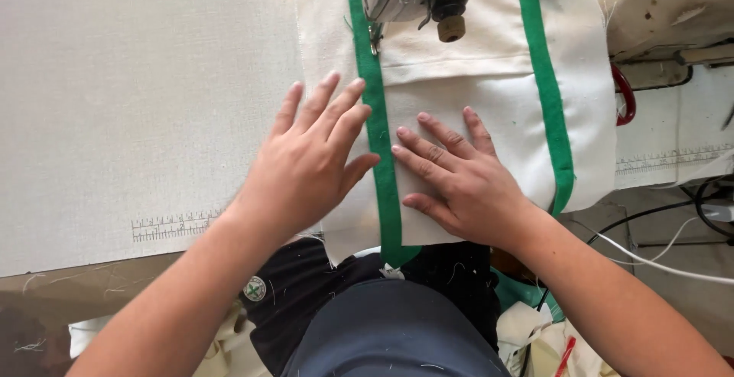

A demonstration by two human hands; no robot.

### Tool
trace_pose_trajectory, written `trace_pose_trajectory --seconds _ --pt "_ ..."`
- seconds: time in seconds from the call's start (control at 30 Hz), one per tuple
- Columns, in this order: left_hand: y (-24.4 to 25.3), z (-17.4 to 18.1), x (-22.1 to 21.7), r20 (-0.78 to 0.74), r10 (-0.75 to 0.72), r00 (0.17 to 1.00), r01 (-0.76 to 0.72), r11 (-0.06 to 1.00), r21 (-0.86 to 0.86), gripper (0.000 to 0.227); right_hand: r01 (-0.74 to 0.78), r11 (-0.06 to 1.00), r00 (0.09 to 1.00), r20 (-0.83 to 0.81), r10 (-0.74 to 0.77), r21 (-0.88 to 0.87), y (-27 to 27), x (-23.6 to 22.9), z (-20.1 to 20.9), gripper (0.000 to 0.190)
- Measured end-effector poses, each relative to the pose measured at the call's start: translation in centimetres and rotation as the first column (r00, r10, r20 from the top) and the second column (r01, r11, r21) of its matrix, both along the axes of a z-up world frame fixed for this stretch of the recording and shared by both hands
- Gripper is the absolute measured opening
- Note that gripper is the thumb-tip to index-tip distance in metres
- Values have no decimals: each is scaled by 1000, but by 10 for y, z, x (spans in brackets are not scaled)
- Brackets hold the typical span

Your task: Sewing a green strap onto a white fabric bag using an industrial sewing machine and trimming with scissors.

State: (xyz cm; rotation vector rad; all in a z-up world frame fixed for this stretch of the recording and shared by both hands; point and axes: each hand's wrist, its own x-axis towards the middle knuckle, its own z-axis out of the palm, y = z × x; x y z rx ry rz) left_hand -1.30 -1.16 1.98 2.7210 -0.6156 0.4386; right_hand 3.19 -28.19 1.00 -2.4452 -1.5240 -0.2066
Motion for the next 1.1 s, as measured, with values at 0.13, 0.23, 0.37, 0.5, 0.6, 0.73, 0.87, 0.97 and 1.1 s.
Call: trace_pose_trajectory --seconds 0.13,0.23,0.37,0.5,0.6,0.73,0.87,0.97,1.1 --pt "0 -16 16 -94 -60 994 61 998 10 63 -2 999 1000 -7 1 -55 -2 1 0 69" --pt "1 -23 15 -135 -58 989 71 993 92 82 -35 998 999 -32 33 -53 -1 1 3 67" --pt "2 -24 15 -93 -36 995 47 991 125 86 -69 995 997 -49 66 -65 2 4 4 62" --pt "5 -23 27 -151 -24 988 43 991 124 86 -73 994 996 -60 68 -86 5 16 6 62" --pt "9 -24 40 -186 -20 982 46 990 133 89 -79 993 995 -60 74 -88 8 29 5 63" --pt "13 -22 56 -159 -22 987 43 991 128 88 -73 994 996 -65 68 -82 12 45 6 61" --pt "16 -20 68 -204 -26 979 54 990 131 89 -89 994 993 -84 84 -64 15 58 7 61" --pt "8 -16 51 -163 16 986 23 973 231 81 -89 995 996 -30 87 -51 19 47 9 54" --pt "-7 -9 -11 -142 -2 990 44 955 292 84 -78 997 996 -43 77 -2 8 1 7 50"
